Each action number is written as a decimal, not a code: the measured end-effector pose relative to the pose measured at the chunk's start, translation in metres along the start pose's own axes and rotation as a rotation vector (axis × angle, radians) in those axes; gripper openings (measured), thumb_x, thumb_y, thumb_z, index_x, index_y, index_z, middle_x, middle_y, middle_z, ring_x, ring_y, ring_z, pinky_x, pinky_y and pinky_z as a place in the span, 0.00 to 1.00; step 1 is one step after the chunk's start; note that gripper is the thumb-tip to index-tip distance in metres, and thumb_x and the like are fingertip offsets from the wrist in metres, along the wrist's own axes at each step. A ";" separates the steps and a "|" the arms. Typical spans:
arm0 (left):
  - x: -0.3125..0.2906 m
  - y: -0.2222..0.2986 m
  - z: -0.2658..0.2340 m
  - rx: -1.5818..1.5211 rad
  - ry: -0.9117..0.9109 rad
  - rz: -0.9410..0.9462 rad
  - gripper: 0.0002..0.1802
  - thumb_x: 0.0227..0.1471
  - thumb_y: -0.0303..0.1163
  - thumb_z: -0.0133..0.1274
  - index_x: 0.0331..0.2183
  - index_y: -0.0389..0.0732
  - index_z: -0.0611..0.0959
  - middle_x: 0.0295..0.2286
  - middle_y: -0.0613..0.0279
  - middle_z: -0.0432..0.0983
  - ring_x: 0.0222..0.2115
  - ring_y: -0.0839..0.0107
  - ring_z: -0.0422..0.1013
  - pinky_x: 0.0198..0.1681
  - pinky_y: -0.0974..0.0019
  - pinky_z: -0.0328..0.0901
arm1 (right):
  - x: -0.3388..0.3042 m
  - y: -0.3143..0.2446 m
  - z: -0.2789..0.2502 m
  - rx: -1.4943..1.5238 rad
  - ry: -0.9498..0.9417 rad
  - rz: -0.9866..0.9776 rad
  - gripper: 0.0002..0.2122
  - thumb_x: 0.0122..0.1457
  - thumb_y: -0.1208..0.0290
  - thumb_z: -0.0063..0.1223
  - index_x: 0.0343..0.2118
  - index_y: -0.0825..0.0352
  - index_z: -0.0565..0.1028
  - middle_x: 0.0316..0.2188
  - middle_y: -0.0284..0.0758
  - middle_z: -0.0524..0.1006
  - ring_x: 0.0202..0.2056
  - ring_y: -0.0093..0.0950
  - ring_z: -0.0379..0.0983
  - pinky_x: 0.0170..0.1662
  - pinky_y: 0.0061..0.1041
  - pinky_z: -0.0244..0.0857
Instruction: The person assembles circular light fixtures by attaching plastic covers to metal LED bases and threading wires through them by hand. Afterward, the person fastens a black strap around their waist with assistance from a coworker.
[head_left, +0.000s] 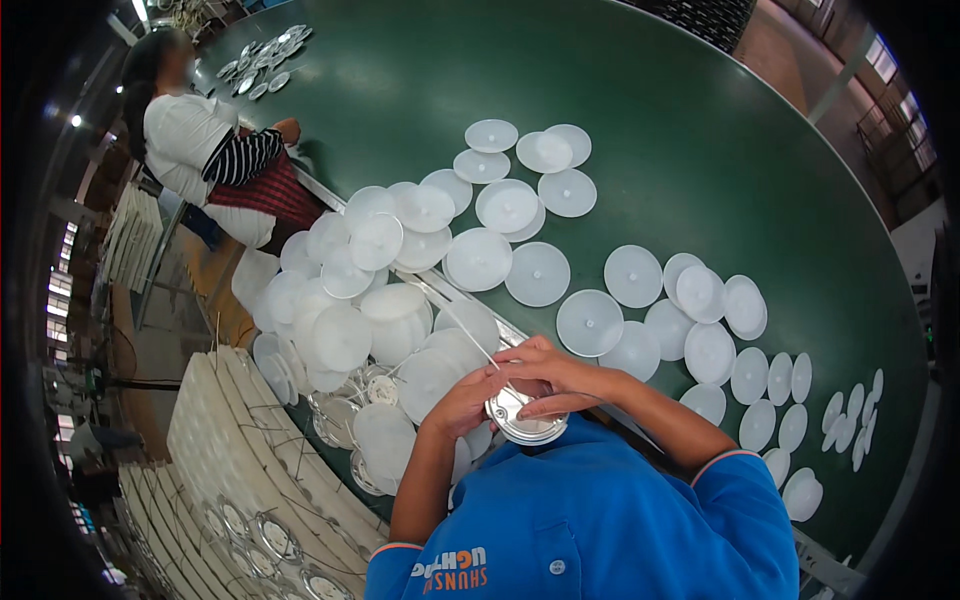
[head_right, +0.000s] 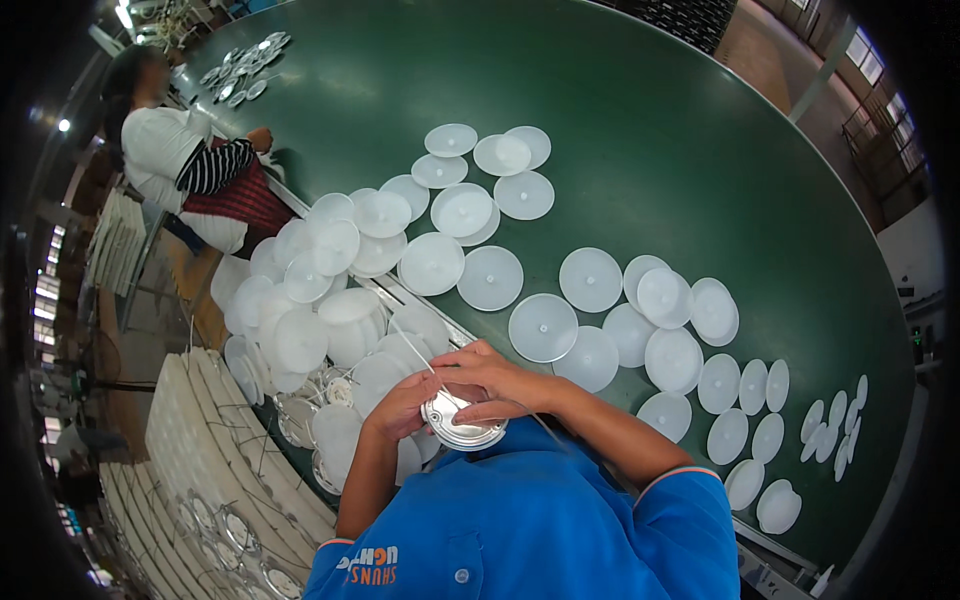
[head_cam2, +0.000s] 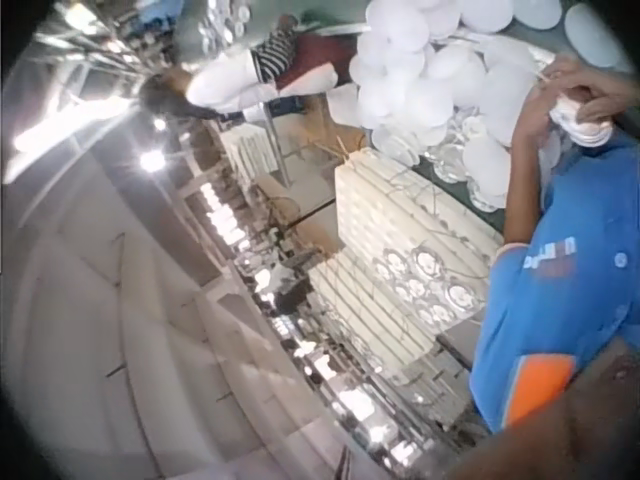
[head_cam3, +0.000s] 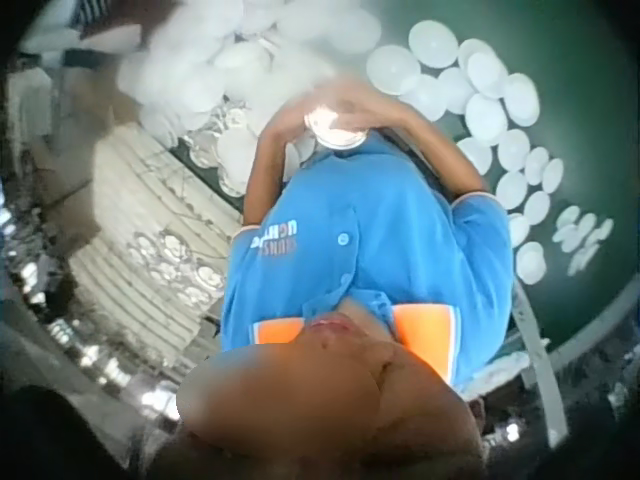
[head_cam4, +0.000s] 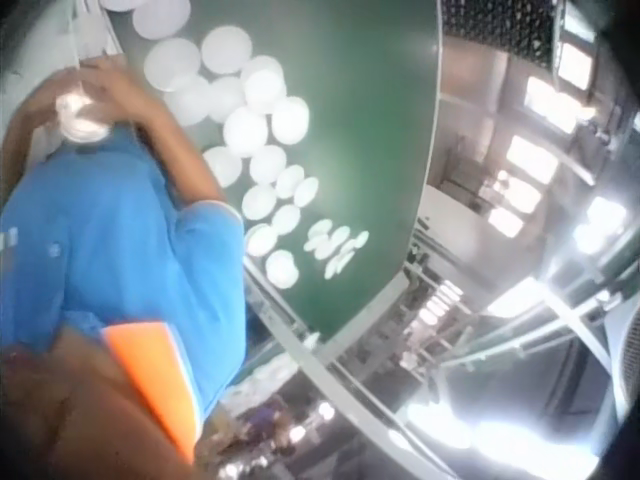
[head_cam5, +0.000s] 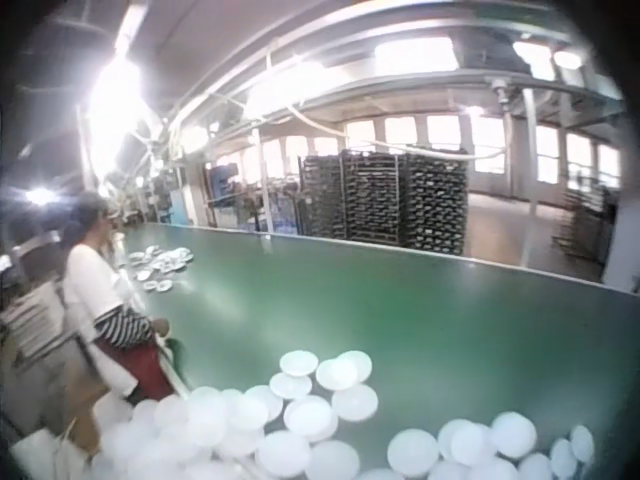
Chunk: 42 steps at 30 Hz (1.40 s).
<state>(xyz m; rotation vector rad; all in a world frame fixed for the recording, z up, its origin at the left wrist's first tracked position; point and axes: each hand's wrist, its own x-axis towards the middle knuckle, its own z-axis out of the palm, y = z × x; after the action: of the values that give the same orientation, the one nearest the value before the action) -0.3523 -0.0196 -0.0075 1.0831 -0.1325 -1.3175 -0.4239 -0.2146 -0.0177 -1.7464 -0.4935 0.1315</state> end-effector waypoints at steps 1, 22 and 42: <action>0.005 0.002 -0.001 0.008 0.001 -0.009 0.24 0.53 0.48 0.45 0.39 0.35 0.71 0.22 0.65 0.71 0.15 0.81 0.67 0.12 0.79 0.59 | -0.004 0.002 -0.001 0.006 0.010 -0.003 0.25 0.45 0.64 0.60 0.48 0.65 0.68 0.47 0.37 0.64 0.49 0.37 0.53 0.53 0.33 0.49; 0.256 0.136 -0.055 1.896 1.181 0.251 0.21 0.43 0.46 0.55 0.31 0.37 0.78 0.28 0.53 0.76 0.31 0.57 0.72 0.34 0.58 0.67 | -0.084 0.048 -0.087 1.012 0.897 0.207 0.03 0.50 0.79 0.52 0.29 0.68 0.74 0.26 0.34 0.75 0.23 0.19 0.71 0.27 0.15 0.66; 0.251 0.110 -0.113 1.436 1.034 0.408 0.11 0.44 0.36 0.52 0.26 0.37 0.81 0.25 0.50 0.76 0.27 0.54 0.73 0.33 0.56 0.66 | -0.113 0.016 -0.074 1.542 1.081 0.309 0.15 0.53 0.72 0.49 0.44 0.66 0.69 0.38 0.36 0.74 0.36 0.25 0.74 0.40 0.25 0.71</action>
<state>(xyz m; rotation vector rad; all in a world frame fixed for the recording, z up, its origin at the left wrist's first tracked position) -0.1229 -0.1761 -0.1118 2.6165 -0.5171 0.0262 -0.4957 -0.3282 -0.0353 -0.1791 0.6061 -0.1936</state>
